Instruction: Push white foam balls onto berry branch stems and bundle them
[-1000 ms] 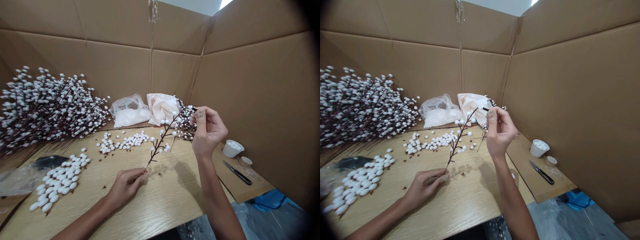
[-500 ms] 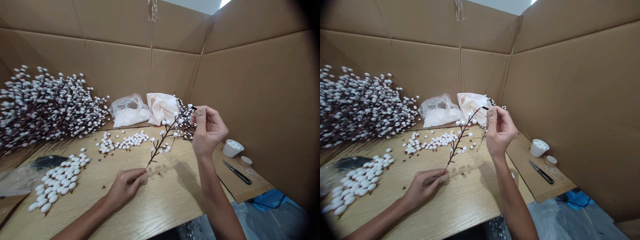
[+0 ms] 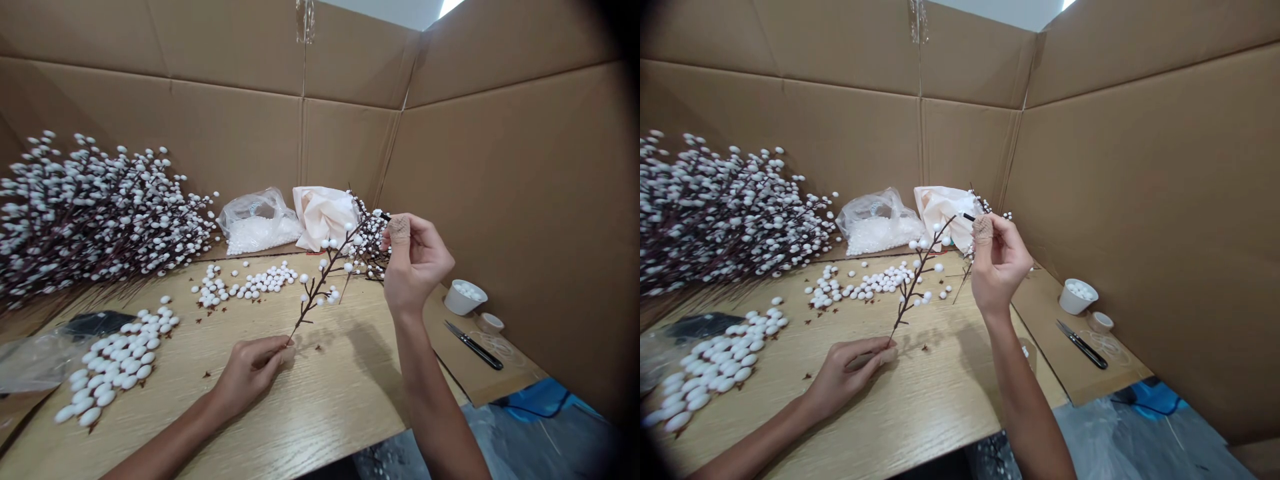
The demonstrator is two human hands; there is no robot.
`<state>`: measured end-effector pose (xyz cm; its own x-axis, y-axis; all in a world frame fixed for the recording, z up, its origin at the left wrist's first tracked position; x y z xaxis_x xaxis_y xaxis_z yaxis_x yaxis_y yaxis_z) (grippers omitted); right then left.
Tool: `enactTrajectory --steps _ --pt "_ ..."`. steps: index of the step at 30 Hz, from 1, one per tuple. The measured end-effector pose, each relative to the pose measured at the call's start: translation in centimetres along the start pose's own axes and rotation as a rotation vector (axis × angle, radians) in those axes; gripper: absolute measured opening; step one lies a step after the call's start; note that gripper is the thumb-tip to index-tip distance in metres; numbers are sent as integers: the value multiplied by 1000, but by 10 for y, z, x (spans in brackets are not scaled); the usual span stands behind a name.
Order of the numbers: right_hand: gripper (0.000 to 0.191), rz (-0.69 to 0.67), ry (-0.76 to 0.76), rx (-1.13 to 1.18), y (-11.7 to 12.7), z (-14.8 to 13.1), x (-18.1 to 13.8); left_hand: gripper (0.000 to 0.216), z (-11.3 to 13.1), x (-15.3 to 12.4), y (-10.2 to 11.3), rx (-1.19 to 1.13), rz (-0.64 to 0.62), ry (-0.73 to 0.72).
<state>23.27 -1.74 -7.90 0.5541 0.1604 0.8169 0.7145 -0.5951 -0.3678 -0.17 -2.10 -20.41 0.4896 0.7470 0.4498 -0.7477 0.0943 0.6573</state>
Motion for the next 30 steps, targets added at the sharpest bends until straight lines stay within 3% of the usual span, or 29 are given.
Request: enactTrajectory --steps 30 --pt "23 -18 -38 -43 2 0 1 19 -2 -3 -1 10 -37 32"
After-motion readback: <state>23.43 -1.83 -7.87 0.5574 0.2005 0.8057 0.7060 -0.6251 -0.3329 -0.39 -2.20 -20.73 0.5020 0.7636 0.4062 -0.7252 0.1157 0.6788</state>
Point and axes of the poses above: each hand's wrist, its own x-axis towards the middle knuckle, its own y-axis out of the back of the hand, z = x × y, the point moved 1 cm from there along x, towards the middle knuckle, and after that the axes turned 4 degrees about y, right-handed, at the moved point
